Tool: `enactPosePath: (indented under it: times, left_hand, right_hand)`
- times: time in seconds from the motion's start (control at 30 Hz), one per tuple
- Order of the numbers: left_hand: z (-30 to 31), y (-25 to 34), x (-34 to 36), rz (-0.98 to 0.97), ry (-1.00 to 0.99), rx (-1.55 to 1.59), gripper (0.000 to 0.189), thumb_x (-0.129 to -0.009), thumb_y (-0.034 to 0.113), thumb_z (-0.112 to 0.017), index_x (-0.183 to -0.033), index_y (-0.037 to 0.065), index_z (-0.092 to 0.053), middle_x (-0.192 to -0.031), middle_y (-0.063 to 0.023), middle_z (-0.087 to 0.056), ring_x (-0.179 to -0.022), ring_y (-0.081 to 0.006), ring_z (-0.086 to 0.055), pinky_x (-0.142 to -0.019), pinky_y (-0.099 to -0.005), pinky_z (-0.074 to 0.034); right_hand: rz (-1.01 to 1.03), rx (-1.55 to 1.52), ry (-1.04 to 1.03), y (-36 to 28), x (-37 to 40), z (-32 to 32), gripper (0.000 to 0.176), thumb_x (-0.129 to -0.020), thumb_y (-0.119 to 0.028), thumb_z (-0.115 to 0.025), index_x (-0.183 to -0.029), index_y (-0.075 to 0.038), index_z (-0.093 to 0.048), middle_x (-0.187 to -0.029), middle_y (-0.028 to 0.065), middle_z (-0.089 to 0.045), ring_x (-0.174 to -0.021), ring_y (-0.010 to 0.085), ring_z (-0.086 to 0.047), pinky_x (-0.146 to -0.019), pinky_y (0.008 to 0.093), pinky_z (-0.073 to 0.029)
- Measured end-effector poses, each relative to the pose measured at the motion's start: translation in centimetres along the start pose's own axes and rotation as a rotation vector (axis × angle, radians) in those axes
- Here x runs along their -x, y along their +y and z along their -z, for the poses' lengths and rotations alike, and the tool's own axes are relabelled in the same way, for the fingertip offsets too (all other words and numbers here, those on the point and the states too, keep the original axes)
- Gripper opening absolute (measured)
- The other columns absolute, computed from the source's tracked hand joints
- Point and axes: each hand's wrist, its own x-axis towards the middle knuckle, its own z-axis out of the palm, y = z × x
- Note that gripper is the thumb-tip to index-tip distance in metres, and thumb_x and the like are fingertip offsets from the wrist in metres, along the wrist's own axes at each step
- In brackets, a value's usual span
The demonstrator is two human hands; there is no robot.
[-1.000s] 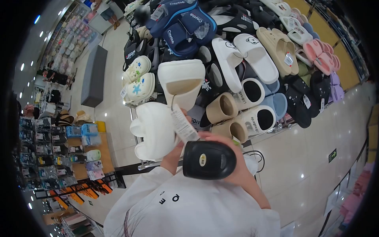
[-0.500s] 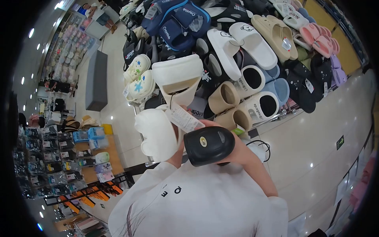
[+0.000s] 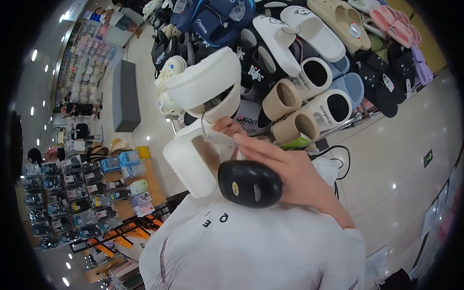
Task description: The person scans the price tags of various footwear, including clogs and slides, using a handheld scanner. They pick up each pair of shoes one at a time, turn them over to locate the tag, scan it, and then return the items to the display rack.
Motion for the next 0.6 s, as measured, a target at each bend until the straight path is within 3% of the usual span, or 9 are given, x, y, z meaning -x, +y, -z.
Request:
enactPosePath:
  times: [0.03, 0.1, 0.17, 0.2, 0.3, 0.33, 0.43, 0.6]
  left_hand:
    - [2.7, 1.2, -0.5, 0.226, -0.332, 0.2, 0.019, -0.081, 0.024, -0.058, -0.094, 0.012, -0.059, -0.088, 0.0045, -0.057, -0.078, -0.011, -0.052, -0.062, -0.0245, -0.038]
    - [2.4, 1.3, -1.3, 0.234, -0.36, 0.241, 0.013, -0.08, 0.02, -0.057, -0.089, 0.011, -0.061, -0.089, 0.0036, -0.061, -0.079, -0.0108, -0.057, -0.057, -0.0228, -0.043]
    - [0.9, 0.0, -2.9, 0.141, -0.58, 0.322, 0.012, -0.081, 0.017, -0.055, -0.089, 0.01, -0.061, -0.086, 0.0027, -0.062, -0.074, -0.0131, -0.06, -0.055, -0.0231, -0.048]
    - [0.1, -0.2, -3.4, 0.137, -0.586, 0.382, 0.014, -0.084, 0.016, -0.049, -0.087, 0.009, -0.06, -0.083, 0.0009, -0.064, -0.07, -0.0152, -0.062, -0.062, -0.0258, -0.051]
    - [-1.1, -0.9, -5.6, 0.234, -0.666, 0.49, 0.019, -0.086, 0.019, -0.044, -0.083, 0.009, -0.06, -0.083, -0.0003, -0.064, -0.067, -0.0154, -0.063, -0.059, -0.0255, -0.05]
    - [-1.4, -1.0, -5.8, 0.221, -0.679, 0.482, 0.018, -0.086, 0.021, -0.046, -0.096, 0.012, -0.059, -0.085, 0.001, -0.064, -0.072, -0.0167, -0.063, -0.061, -0.0246, -0.05]
    - [-2.5, -1.6, -6.7, 0.237, -0.703, 0.591, 0.019, -0.087, 0.02, -0.045, -0.1, 0.012, -0.055, -0.084, 0.0005, -0.064, -0.071, -0.0169, -0.063, -0.059, -0.0244, -0.05]
    - [-2.8, -2.0, -7.6, 0.294, -0.73, 0.673, 0.016, -0.086, 0.022, -0.044, -0.095, 0.013, -0.054, -0.079, 0.0017, -0.064, -0.067, -0.0171, -0.063, -0.057, -0.0241, -0.049]
  right_hand:
    - [0.03, 0.048, -0.064, -0.4, 0.0, 0.0, 0.061, -0.057, -0.008, -0.07, -0.115, -0.004, -0.05, -0.127, 0.0043, -0.045, -0.091, 0.0236, -0.059, -0.075, 0.0272, -0.05]
    - [0.051, 0.05, -0.085, -0.9, 0.1, -0.4, 0.06, -0.057, -0.009, -0.07, -0.114, -0.006, -0.051, -0.127, 0.0046, -0.044, -0.085, 0.0228, -0.061, -0.068, 0.0268, -0.051]
    - [-0.012, -0.1, -0.244, -1.4, -0.2, -0.4, 0.06, -0.058, -0.011, -0.069, -0.115, -0.009, -0.051, -0.128, 0.0049, -0.043, -0.086, 0.0208, -0.061, -0.066, 0.0252, -0.051]
    - [0.084, -0.136, -0.238, -1.0, -0.3, -0.8, 0.057, -0.059, -0.013, -0.069, -0.113, -0.009, -0.052, -0.13, 0.0043, -0.041, -0.085, 0.019, -0.061, -0.064, 0.024, -0.05]
    - [0.143, -0.326, -0.33, -1.4, -0.9, -1.0, 0.054, -0.06, -0.013, -0.069, -0.111, -0.008, -0.052, -0.133, 0.0039, -0.037, -0.086, 0.0194, -0.061, -0.065, 0.0249, -0.05]
    - [0.115, -0.365, -0.403, -1.7, -1.2, -1.1, 0.051, -0.061, -0.012, -0.068, -0.109, -0.006, -0.051, -0.136, 0.0037, -0.033, -0.087, 0.0201, -0.06, -0.068, 0.0262, -0.05]
    - [0.101, -0.403, -0.509, -2.0, -1.9, -1.1, 0.05, -0.061, -0.011, -0.067, -0.108, -0.005, -0.05, -0.138, 0.0034, -0.029, -0.087, 0.0218, -0.06, -0.07, 0.028, -0.049]
    - [0.143, -0.467, -0.545, -1.5, -2.8, -2.4, 0.051, -0.06, -0.012, -0.069, -0.107, -0.005, -0.05, -0.139, 0.0048, -0.025, -0.087, 0.0249, -0.059, -0.071, 0.0309, -0.049]
